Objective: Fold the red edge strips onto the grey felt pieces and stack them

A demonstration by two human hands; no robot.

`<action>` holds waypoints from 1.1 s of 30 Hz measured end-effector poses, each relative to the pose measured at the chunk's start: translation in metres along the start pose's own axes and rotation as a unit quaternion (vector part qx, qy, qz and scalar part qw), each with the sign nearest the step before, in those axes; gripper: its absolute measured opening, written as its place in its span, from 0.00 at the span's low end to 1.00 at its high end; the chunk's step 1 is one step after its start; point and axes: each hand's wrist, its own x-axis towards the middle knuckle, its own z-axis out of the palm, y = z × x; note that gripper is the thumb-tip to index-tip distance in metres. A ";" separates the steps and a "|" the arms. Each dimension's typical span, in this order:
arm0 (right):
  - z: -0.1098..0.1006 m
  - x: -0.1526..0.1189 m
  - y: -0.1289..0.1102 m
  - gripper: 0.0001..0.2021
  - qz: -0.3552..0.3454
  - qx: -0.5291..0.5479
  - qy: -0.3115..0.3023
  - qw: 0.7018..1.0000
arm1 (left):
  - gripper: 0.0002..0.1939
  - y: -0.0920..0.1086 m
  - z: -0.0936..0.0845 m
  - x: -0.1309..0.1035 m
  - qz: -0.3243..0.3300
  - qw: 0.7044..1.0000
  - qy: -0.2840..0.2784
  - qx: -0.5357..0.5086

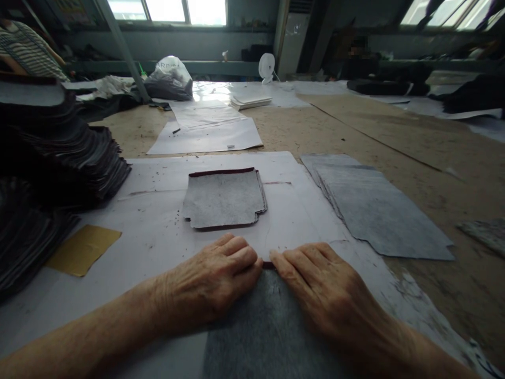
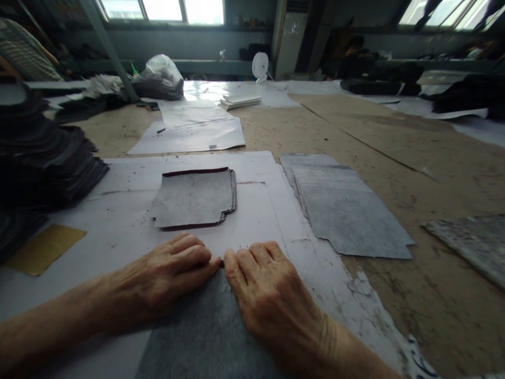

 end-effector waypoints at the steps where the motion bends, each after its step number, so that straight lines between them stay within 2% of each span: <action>1: 0.000 0.000 0.000 0.14 -0.005 0.002 -0.002 1.000 | 0.12 0.000 0.000 0.000 0.000 1.000 0.002 0.001; 7: 0.002 -0.001 0.002 0.14 -0.028 0.019 -0.041 0.999 | 0.13 -0.002 0.002 -0.003 -0.003 0.999 0.024 -0.021; 12: 0.001 -0.001 0.002 0.16 -0.036 0.008 -0.054 0.998 | 0.16 -0.009 0.003 -0.020 -0.010 0.991 0.123 -0.045; 14: 0.001 0.000 0.001 0.17 -0.031 0.000 -0.057 0.998 | 0.18 -0.011 0.004 -0.027 -0.024 0.989 0.137 -0.048; 18: 0.000 0.005 -0.001 0.17 -0.015 -0.008 -0.036 0.999 | 0.19 -0.013 0.006 -0.033 -0.040 0.987 0.143 -0.060; 21: 0.000 0.011 0.000 0.13 0.038 0.014 -0.020 0.999 | 0.18 -0.014 0.007 -0.031 -0.038 0.985 0.151 -0.068; 24: 0.002 0.017 -0.001 0.11 0.069 -0.010 0.014 0.997 | 0.17 -0.014 0.007 -0.030 -0.039 0.985 0.151 -0.076; 26: 0.006 0.020 -0.004 0.14 0.043 -0.019 0.019 0.999 | 0.16 -0.014 0.007 -0.029 -0.038 0.985 0.150 -0.080; 29: 0.013 0.023 -0.012 0.17 -0.006 0.037 -0.007 0.999 | 0.14 -0.013 0.004 -0.028 -0.027 0.987 0.141 -0.077; 33: 0.020 0.022 -0.021 0.17 -0.001 0.079 -0.033 0.996 | 0.14 -0.014 -0.002 -0.030 -0.009 0.995 0.089 -0.050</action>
